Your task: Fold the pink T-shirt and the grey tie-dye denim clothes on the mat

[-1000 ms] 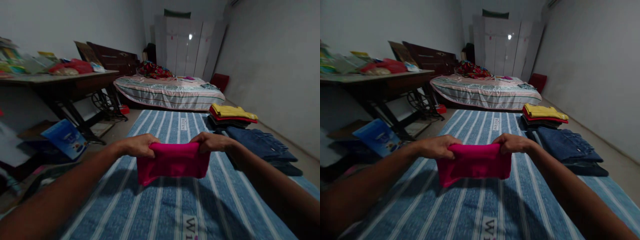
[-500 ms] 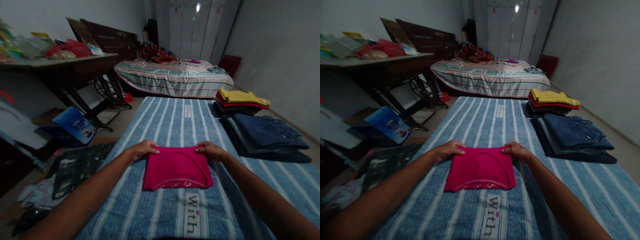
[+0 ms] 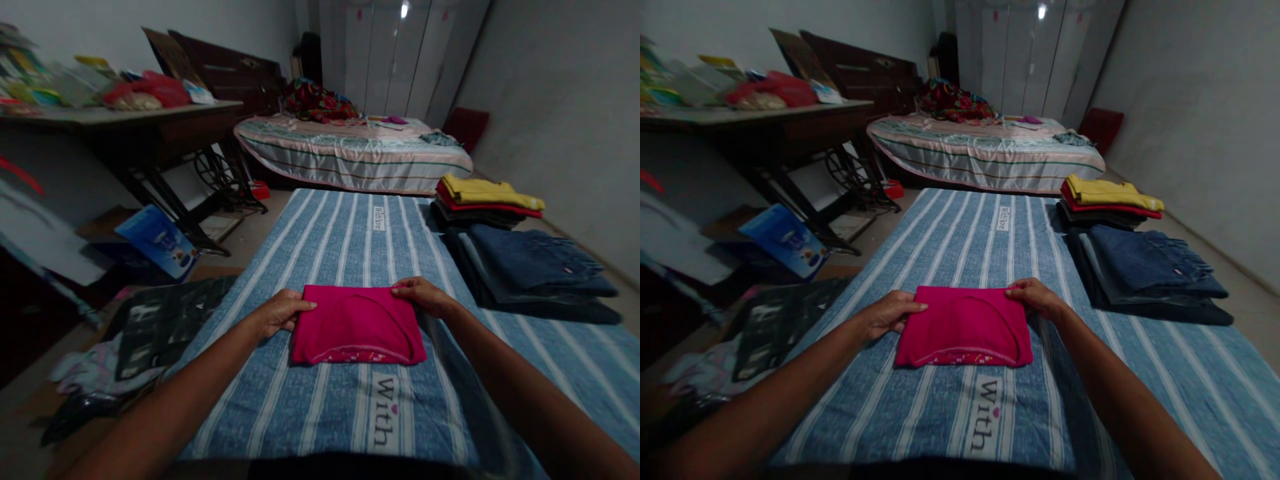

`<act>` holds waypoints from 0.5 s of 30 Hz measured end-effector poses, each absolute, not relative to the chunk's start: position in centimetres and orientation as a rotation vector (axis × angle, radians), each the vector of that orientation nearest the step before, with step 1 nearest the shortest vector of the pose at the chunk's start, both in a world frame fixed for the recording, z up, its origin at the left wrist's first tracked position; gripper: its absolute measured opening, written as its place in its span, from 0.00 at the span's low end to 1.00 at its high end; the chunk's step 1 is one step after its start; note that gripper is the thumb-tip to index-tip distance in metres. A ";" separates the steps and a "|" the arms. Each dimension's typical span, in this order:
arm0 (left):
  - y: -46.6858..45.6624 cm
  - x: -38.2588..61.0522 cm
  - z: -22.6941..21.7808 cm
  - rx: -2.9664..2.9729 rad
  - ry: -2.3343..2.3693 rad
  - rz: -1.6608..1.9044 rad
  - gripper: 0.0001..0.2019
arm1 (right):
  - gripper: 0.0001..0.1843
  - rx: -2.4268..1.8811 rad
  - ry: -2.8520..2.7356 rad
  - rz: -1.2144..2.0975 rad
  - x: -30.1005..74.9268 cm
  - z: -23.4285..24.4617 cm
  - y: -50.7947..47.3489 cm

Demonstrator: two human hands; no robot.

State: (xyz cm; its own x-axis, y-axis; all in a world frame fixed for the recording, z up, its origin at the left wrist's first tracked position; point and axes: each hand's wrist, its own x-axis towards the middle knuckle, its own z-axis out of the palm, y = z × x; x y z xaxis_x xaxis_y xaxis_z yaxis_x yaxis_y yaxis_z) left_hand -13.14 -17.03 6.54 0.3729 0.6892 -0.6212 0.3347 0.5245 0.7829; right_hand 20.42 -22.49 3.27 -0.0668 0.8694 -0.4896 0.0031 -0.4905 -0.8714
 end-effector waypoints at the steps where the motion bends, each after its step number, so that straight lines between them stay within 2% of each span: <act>1: -17.1 -13.1 6.5 1.051 1.225 0.314 0.21 | 0.20 -1.533 -0.953 1.638 20.4 3.2 -22.5; 9: -16.2 -12.9 9.0 1.085 1.102 0.428 0.19 | 0.19 -1.404 -0.898 1.653 19.9 4.4 -24.9; 15: -13.1 -13.3 16.5 1.432 1.080 0.277 0.15 | 0.19 -1.123 -0.802 1.753 16.2 7.0 -30.2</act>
